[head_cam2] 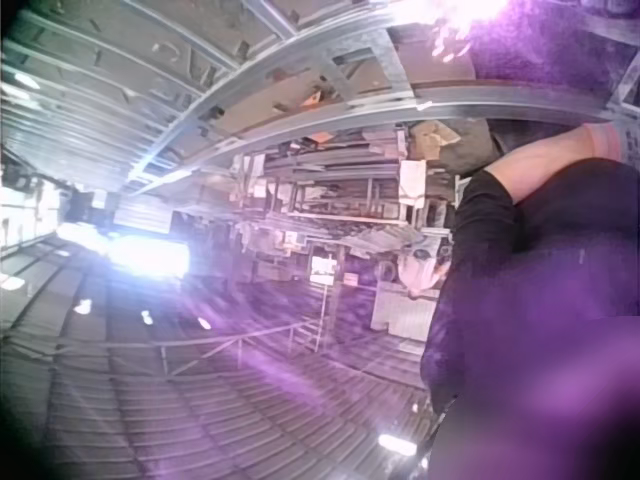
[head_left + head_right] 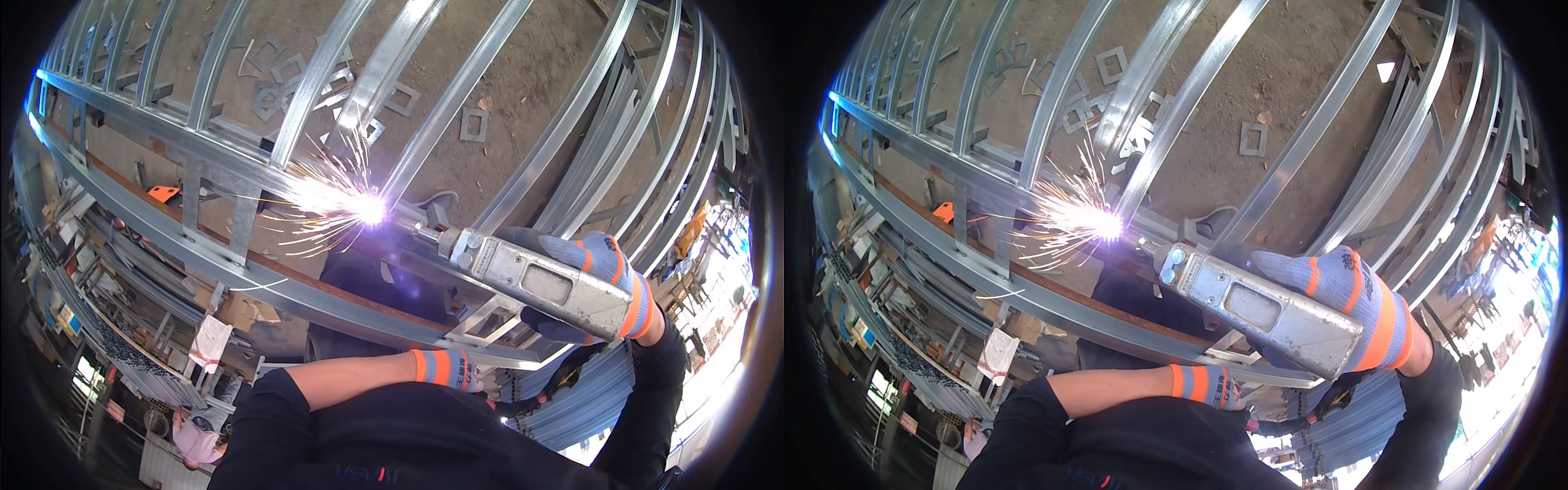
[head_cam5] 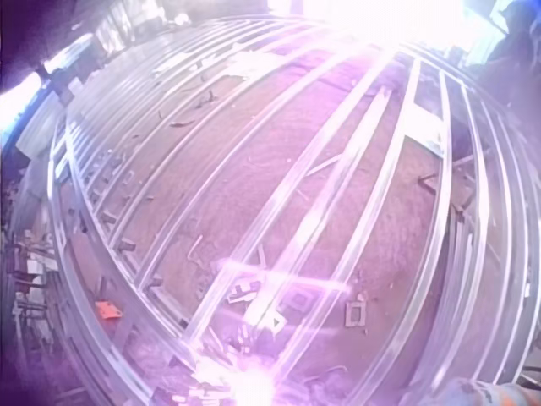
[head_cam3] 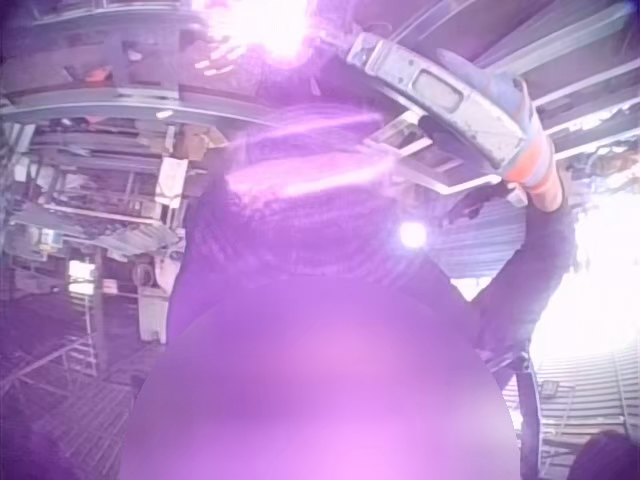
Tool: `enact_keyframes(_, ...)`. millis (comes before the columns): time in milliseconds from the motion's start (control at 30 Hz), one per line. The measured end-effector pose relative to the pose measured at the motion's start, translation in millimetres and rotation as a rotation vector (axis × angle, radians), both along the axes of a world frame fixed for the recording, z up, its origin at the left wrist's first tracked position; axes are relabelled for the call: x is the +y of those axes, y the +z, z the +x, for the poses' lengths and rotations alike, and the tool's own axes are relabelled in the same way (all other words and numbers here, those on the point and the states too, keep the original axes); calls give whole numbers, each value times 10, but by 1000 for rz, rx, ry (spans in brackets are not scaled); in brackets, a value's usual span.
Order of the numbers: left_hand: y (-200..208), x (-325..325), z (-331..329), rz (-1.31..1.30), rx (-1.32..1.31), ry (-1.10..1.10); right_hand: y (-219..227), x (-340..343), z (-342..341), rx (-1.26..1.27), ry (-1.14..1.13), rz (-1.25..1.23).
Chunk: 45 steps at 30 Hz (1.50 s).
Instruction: The person welds multiple joints on a large metal frame using a handheld welding torch. They move along the frame, applying welds at various intersections while wearing gloves. The work is performed in a workshop with metal parts and tools visible on the floor.
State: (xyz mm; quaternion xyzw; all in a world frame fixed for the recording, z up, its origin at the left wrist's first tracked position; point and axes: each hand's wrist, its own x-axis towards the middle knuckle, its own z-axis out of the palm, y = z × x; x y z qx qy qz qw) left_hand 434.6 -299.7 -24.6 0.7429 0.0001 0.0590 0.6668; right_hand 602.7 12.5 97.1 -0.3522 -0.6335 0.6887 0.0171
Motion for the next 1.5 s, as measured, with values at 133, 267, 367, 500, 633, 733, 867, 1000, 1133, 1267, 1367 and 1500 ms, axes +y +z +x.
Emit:
enact_keyframes(133, 45, 131, -49, -30, -65, 66, 4, -23, -17, -27, -19, -24)
enact_keyframes(267, -20, 70, -32, 49, -108, 63, -4, -65, 30, -28, -52, -23)
enact_keyframes(367, 32, 87, -27, 36, -38, 49, 26, -7, -11, -47, -22, -38)
enact_keyframes(500, -60, -110, -7, -408, 81, 13, 60, 45, -69, -72, 16, -55)
enact_keyframes(633, -112, -259, 11, -811, 233, 2, 79, 35, -66, -101, 12, -111)
enact_keyframes(733, -144, -310, 17, -876, 237, 25, 88, 59, -72, -105, 26, -94)
enact_keyframes(867, -173, -423, 46, -895, 251, 59, 73, 19, -21, -106, 18, -49)
enact_keyframes(1000, -209, -549, 77, -863, 221, 74, 46, -15, 10, -87, -3, -39)
enact_keyframes(1133, -222, -574, 63, -822, 184, 96, 60, -34, 22, -91, -8, -28)
enact_keyframes(1267, -223, -553, 53, -831, 160, 107, 44, -82, 92, -69, -36, -16)
enact_keyframes(1367, -218, -559, 50, -822, 163, 113, 60, -70, 96, -80, -19, -10)
enact_keyframes(1500, -217, -546, 59, -636, 113, 69, 79, -82, 115, -99, -19, -5)
